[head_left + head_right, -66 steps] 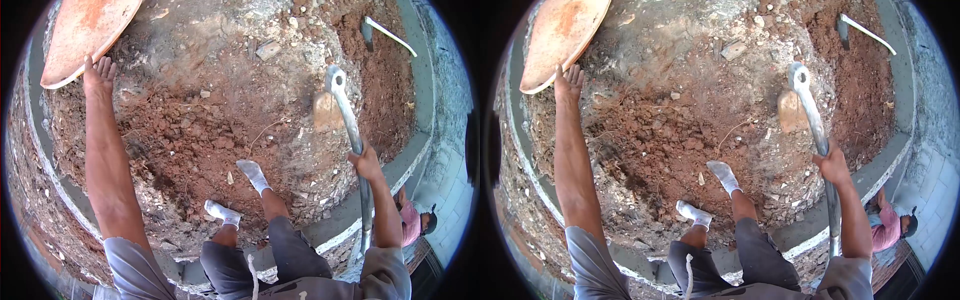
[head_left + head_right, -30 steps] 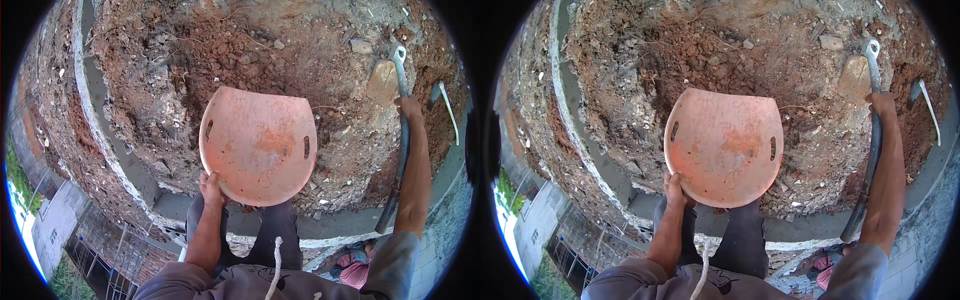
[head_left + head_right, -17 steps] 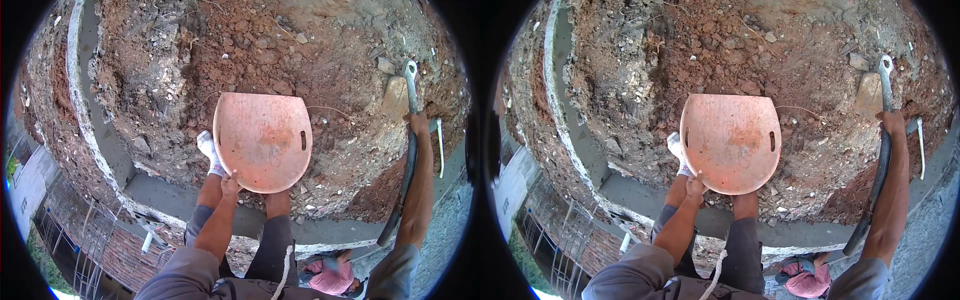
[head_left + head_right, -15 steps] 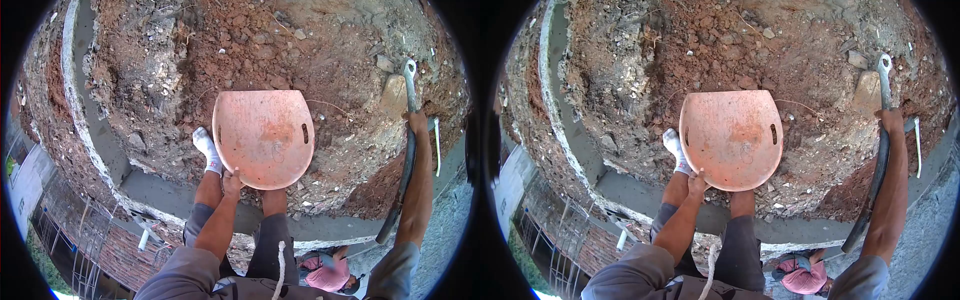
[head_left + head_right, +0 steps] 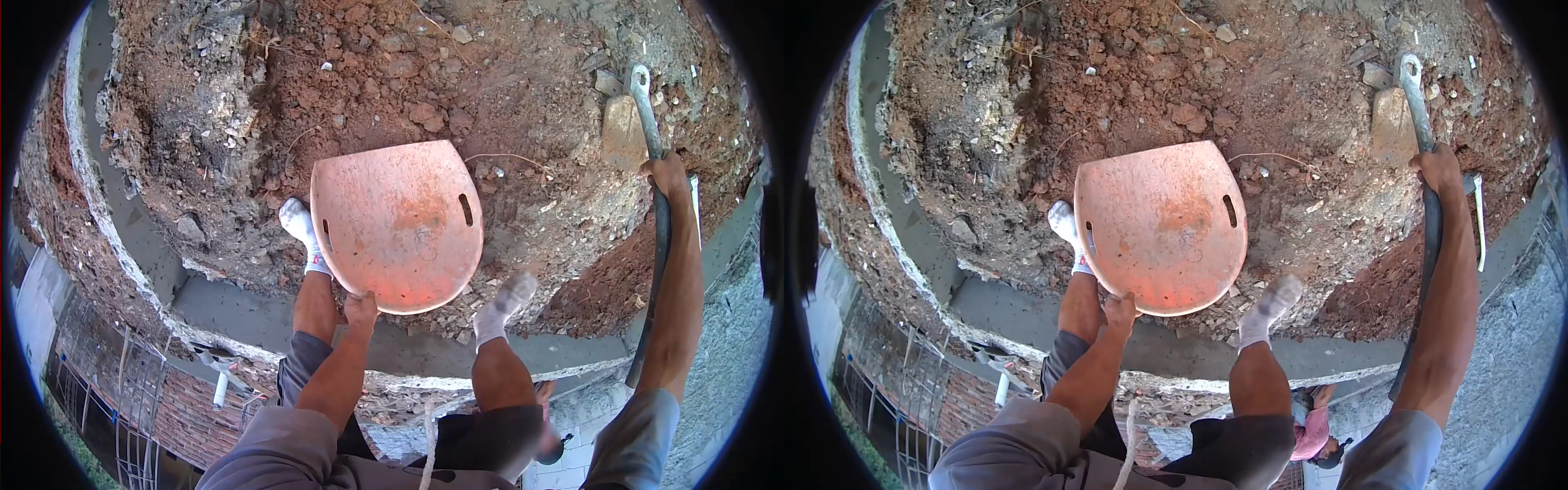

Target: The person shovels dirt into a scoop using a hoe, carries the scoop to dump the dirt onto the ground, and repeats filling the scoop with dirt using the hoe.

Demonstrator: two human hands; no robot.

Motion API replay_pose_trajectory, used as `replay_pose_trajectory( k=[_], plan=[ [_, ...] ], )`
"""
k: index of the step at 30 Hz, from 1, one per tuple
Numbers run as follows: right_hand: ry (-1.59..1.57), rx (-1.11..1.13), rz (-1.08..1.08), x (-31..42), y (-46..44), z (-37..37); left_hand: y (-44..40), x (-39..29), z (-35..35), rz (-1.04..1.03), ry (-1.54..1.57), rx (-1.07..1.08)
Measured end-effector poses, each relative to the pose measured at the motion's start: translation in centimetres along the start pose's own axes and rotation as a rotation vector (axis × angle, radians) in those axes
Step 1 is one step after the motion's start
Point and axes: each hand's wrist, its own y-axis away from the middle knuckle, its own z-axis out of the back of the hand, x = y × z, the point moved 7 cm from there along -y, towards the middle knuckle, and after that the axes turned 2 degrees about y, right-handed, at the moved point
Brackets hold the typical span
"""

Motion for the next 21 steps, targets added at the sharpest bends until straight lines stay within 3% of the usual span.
replay_pose_trajectory(
  k=[1,4,7,8,10,11,14,15,18,21],
  plan=[
    [0.057,0.007,0.091,-2.7,-2.7,-0.4,1.3,0.4,-0.1,0.108,-0.071,0.006],
    [-0.069,0.148,-0.008,-3.1,-2.1,0.0,4.1,0.5,-1.2,0.285,-0.115,0.063],
    [-0.077,0.124,0.033,-3.3,-3.4,1.6,-1.1,4.9,-1.8,-0.034,-0.587,-0.125],
    [-0.062,0.133,0.052,-2.8,-3.4,1.3,-3.8,9.0,-1.4,0.079,-0.68,-0.076],
    [-0.012,0.166,0.074,-1.8,-2.1,1.6,-1.8,5.8,-1.7,0.384,-0.638,-0.186],
    [0.006,0.149,0.078,-2.5,-2.6,1.4,-1.6,4.1,-2.2,0.425,-0.618,-0.236],
    [-0.494,0.288,-0.115,-2.4,0.3,-1.8,-0.7,0.2,-2.0,0.136,-0.684,-0.354],
    [-0.443,0.26,-0.071,-1.5,1.0,-2.4,-0.8,-2.2,-2.8,-0.019,-0.685,-0.394],
    [-0.444,0.093,-0.027,1.8,4.3,-4.0,0.6,-9.3,-8.2,-0.123,-0.114,0.18],
    [-0.764,-0.004,0.048,9.4,10.9,-0.9,10.4,-22.2,-13.8,-0.066,0.004,0.713]
  ],
)
